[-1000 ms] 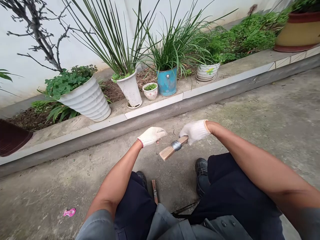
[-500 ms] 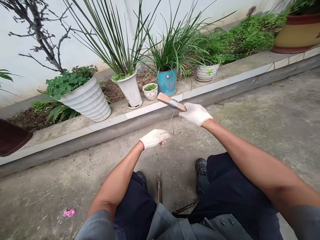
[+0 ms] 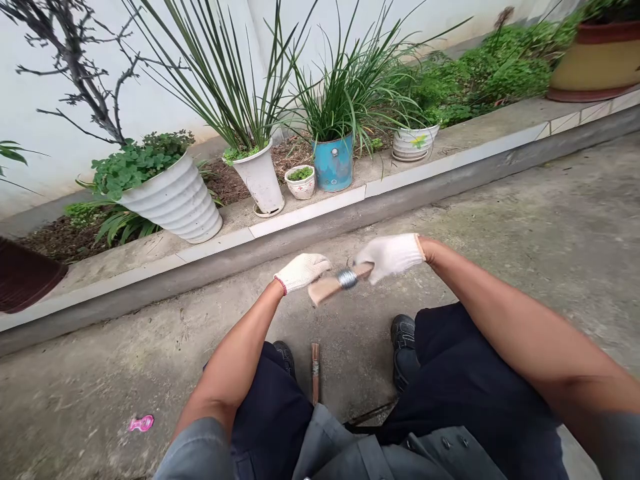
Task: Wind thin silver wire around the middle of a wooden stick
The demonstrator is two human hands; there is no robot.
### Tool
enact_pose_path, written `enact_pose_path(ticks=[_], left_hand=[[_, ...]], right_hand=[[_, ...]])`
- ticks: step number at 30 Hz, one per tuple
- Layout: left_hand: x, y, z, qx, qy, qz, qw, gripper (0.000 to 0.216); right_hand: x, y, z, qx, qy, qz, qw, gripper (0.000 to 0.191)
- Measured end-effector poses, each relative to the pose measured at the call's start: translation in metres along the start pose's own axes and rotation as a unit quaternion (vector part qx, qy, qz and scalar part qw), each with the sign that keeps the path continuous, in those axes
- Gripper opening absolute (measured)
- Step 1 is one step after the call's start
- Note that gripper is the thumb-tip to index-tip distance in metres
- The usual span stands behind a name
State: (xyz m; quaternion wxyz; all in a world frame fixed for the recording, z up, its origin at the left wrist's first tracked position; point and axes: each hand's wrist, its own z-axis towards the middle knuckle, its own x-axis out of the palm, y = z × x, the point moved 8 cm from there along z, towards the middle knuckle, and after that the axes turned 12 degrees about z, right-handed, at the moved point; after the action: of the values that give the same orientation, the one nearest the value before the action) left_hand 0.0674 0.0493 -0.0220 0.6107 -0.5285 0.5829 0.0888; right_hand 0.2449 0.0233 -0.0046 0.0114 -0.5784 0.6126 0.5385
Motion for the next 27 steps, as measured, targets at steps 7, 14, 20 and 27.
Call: enact_pose_path(ticks=[7,14,20,27], left_hand=[[0.008,-0.023,-0.003,0.011,0.01,-0.047,0.999,0.042],[0.024,-0.024,-0.006,0.021,0.041,-0.015,0.999,0.037],[-0.002,-0.017,-0.008,0.013,-0.017,0.04,0.999,0.04],[-0.002,-0.01,-0.006,0.033,-0.008,0.059,0.998,0.038]], right_hand=[[-0.059,-0.018,0.006,0.066,-0.278,0.041,0.957,0.034],[-0.072,-0.041,-0.005,0.195,-0.331,-0.037,0.923,0.03],[-0.025,-0.028,0.009,0.202,-0.128,-0.22,0.946,0.03],[0.017,0.002,0.001,-0.02,0.051,-0.064,0.996,0.017]])
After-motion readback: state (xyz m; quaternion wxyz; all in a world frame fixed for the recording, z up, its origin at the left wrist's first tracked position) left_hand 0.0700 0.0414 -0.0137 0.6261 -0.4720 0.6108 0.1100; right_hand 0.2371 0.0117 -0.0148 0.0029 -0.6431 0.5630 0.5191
